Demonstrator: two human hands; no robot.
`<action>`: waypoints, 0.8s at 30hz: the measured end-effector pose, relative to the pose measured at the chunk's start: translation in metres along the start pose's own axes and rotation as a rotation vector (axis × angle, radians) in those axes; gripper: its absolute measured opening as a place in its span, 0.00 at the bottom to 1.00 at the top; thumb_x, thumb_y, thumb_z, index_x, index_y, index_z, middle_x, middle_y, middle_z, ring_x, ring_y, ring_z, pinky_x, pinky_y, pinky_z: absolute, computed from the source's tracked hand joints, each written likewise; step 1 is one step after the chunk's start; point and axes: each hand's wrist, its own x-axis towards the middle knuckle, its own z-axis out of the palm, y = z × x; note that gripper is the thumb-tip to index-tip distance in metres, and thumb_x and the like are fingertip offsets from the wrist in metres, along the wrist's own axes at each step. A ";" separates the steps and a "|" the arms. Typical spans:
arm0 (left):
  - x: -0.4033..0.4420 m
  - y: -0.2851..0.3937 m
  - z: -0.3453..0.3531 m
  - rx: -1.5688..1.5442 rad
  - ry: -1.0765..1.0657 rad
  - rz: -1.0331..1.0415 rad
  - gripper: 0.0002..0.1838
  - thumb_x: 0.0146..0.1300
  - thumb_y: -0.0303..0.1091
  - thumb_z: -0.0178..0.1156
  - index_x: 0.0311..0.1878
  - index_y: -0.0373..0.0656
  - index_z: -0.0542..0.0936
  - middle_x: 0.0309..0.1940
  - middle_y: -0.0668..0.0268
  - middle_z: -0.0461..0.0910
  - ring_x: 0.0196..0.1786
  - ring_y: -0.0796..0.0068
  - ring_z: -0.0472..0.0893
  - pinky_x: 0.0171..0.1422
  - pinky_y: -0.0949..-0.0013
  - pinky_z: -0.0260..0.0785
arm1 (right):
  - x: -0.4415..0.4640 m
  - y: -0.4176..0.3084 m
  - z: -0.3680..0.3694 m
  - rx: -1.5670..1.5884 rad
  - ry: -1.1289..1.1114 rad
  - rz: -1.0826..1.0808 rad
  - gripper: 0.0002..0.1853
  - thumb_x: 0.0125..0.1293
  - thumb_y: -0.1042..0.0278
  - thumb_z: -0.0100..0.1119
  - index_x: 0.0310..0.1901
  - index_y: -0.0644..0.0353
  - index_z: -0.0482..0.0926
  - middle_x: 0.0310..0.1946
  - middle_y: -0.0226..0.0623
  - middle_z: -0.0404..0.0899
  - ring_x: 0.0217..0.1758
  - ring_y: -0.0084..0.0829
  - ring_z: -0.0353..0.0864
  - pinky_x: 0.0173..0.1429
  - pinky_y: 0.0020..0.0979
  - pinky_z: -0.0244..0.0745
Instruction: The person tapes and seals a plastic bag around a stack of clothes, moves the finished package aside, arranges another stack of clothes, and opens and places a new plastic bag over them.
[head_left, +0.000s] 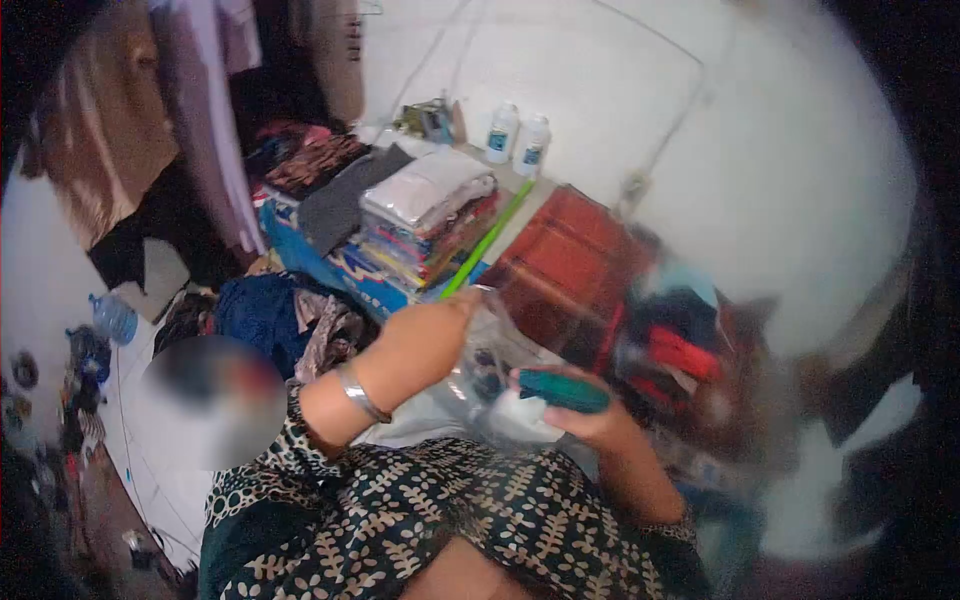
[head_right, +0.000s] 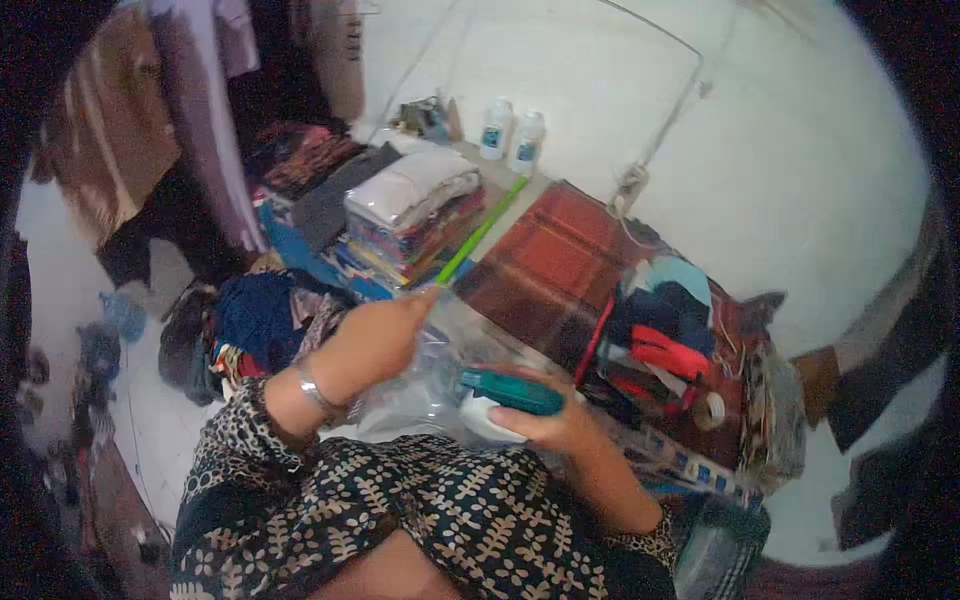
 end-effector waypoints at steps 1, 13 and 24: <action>-0.001 -0.007 -0.001 0.024 -0.072 -0.043 0.28 0.55 0.23 0.49 0.63 0.39 0.66 0.44 0.47 0.79 0.40 0.48 0.81 0.42 0.52 0.74 | -0.012 -0.009 -0.001 0.092 0.042 -0.309 0.21 0.59 0.55 0.65 0.46 0.64 0.79 0.47 0.43 0.79 0.52 0.33 0.78 0.61 0.35 0.68; -0.027 -0.075 -0.081 0.088 -0.516 -0.120 0.25 0.48 0.22 0.54 0.54 0.40 0.77 0.50 0.47 0.78 0.55 0.49 0.76 0.60 0.59 0.67 | -0.213 -0.064 -0.076 0.121 0.914 -0.281 0.25 0.60 0.55 0.62 0.53 0.65 0.74 0.45 0.41 0.79 0.38 0.32 0.81 0.44 0.36 0.78; 0.043 -0.068 -0.153 0.259 -0.076 0.159 0.26 0.50 0.23 0.57 0.57 0.40 0.75 0.51 0.49 0.78 0.56 0.50 0.76 0.63 0.58 0.65 | -0.247 0.016 -0.140 -0.590 1.684 0.762 0.49 0.43 0.41 0.74 0.63 0.62 0.67 0.57 0.55 0.72 0.61 0.45 0.72 0.61 0.40 0.69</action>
